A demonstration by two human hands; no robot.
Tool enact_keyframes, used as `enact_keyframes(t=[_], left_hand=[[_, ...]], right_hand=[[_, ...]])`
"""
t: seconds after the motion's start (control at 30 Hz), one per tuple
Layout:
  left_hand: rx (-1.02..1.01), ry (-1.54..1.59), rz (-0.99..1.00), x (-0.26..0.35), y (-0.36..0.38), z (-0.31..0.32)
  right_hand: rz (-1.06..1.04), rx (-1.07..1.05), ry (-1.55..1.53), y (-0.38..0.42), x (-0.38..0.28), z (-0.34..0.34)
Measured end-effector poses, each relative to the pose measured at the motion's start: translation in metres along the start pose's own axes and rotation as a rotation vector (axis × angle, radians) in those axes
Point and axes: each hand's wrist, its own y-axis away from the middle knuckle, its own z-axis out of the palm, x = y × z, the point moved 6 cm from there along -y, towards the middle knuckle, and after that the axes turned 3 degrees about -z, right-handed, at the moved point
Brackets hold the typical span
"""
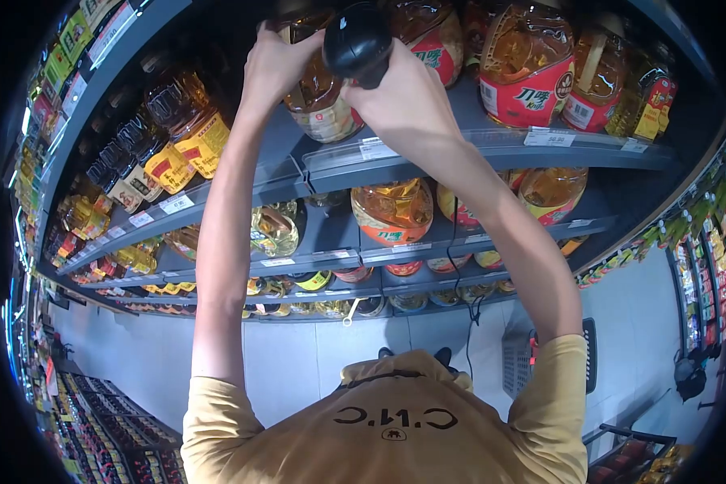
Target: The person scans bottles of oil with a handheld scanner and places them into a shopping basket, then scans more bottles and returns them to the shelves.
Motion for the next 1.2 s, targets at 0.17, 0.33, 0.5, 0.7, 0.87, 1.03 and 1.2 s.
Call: enact_keyframes(t=[0.17, 0.33, 0.5, 0.7, 0.87, 1.03, 1.2], left_hand=[[0.006, -0.017, 0.002, 0.013, 0.009, -0.010], [-0.012, -0.057, -0.055, 0.005, 0.004, -0.002], [-0.017, -0.008, -0.031, 0.007, 0.004, -0.006], [-0.054, -0.039, -0.027, 0.002, 0.002, -0.008], [-0.021, 0.034, 0.051, 0.003, 0.013, -0.014], [-0.062, 0.063, 0.005, -0.006, 0.012, -0.011], [-0.045, 0.075, 0.021, 0.001, 0.012, -0.019]], right_hand=[[-0.059, 0.033, -0.013, -0.019, 0.004, 0.011], [-0.022, 0.059, -0.047, -0.032, 0.012, 0.021], [0.087, 0.047, -0.160, -0.036, 0.019, 0.031], [0.064, 0.016, -0.148, -0.021, 0.006, 0.026], [0.095, 0.003, -0.020, -0.006, 0.005, 0.019], [0.121, -0.013, -0.027, 0.004, 0.007, 0.019], [0.156, 0.003, -0.055, 0.006, 0.004, 0.020]])
